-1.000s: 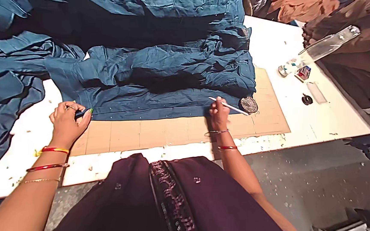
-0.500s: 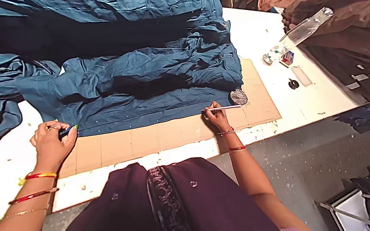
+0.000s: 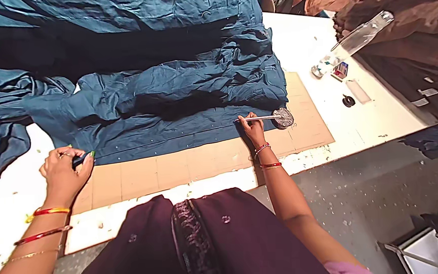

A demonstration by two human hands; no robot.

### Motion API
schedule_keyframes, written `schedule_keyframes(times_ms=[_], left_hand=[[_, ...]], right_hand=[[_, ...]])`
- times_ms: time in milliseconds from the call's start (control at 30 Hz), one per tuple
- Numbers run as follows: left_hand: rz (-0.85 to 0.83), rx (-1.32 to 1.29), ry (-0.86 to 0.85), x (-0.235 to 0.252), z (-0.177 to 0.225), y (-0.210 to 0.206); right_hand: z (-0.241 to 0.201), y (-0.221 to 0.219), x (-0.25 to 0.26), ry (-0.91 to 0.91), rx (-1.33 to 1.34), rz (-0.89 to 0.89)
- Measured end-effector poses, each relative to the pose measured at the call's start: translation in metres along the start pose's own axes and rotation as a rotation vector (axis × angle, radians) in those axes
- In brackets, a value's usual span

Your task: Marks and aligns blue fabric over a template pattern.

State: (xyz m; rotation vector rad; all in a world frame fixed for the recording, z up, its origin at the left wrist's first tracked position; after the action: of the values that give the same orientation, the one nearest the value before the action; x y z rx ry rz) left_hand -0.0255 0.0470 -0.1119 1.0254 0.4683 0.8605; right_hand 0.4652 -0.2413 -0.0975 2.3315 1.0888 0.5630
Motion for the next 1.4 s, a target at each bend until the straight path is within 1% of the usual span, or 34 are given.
schedule_keyframes(times_ms=[33, 100, 133, 167, 267, 433, 467, 533, 600, 633, 700, 767, 900, 1033, 1100, 1133, 1200, 1233, 1267, 1300, 1333, 1400], left_hand=[[-0.002, -0.001, 0.001, 0.000, 0.000, 0.000], [0.002, -0.001, 0.005, 0.000, -0.001, 0.001], [0.007, 0.000, 0.001, 0.000, -0.001, 0.001], [0.006, -0.003, -0.004, 0.000, -0.001, 0.000], [0.006, -0.003, -0.011, 0.001, -0.002, 0.000], [0.006, 0.003, -0.013, 0.001, -0.004, -0.001], [0.010, 0.003, -0.016, 0.001, -0.005, -0.002], [0.012, 0.002, -0.019, 0.001, -0.007, -0.003], [0.014, -0.003, -0.011, 0.000, -0.007, -0.003], [0.015, -0.007, -0.011, 0.000, -0.008, -0.003], [0.020, -0.012, -0.018, 0.002, -0.007, -0.003], [0.016, -0.007, -0.013, 0.000, -0.006, -0.004], [0.016, -0.015, -0.015, 0.001, -0.003, -0.001], [0.007, -0.005, -0.010, 0.000, -0.009, -0.004], [0.010, -0.002, -0.014, 0.000, -0.007, -0.003], [0.009, -0.006, -0.013, 0.000, -0.005, -0.002], [0.007, -0.013, 0.001, 0.001, 0.000, 0.001], [0.008, -0.008, 0.008, 0.000, 0.001, 0.001], [0.011, -0.004, 0.009, -0.001, 0.001, 0.001], [0.011, -0.003, 0.006, -0.001, 0.001, 0.001], [0.011, -0.005, 0.000, -0.001, 0.002, 0.001], [0.019, -0.009, -0.020, 0.000, 0.004, 0.000]], right_hand=[[0.008, 0.007, -0.002, -0.031, 0.129, 0.056], [0.026, 0.028, -0.010, -0.089, 0.486, 0.181], [0.032, 0.041, -0.017, -0.111, 0.594, 0.218], [0.040, 0.055, -0.026, -0.135, 0.620, 0.237], [0.063, 0.076, -0.042, -0.187, 0.509, 0.179], [0.065, 0.072, -0.044, -0.228, 0.405, 0.093], [0.063, 0.071, -0.043, -0.215, 0.337, 0.071], [0.057, 0.073, -0.041, -0.176, 0.099, 0.041], [0.049, 0.074, -0.036, -0.103, -0.116, 0.068], [0.049, 0.074, -0.034, -0.097, -0.119, 0.112], [0.056, 0.073, -0.027, -0.112, 0.059, 0.202], [0.059, 0.067, -0.022, -0.109, 0.151, 0.216], [0.047, 0.062, -0.015, -0.041, -0.029, 0.158], [0.031, 0.060, -0.004, -0.004, -0.244, 0.103], [0.025, 0.066, 0.003, -0.048, -0.283, 0.096], [0.026, 0.073, 0.002, -0.099, -0.236, 0.130], [0.033, 0.098, -0.007, -0.217, -0.026, 0.283], [0.039, 0.111, -0.011, -0.206, 0.070, 0.387], [0.045, 0.121, -0.015, -0.175, 0.092, 0.454], [0.050, 0.127, -0.017, -0.158, 0.024, 0.467], [0.053, 0.128, -0.017, -0.162, -0.118, 0.434], [0.056, 0.116, -0.011, -0.166, -0.396, 0.259]])
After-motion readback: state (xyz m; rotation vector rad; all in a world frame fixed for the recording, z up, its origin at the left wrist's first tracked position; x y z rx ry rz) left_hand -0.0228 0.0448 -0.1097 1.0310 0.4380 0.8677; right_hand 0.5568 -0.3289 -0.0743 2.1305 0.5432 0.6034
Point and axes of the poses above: each hand's wrist, its own x-axis towards the middle knuckle, its own y-axis out of the back of the hand, z = x × y, the point moved 7 cm from there along x, towards the middle knuckle, and after that the axes turned 13 degrees about -z, right-handed, at the moved point
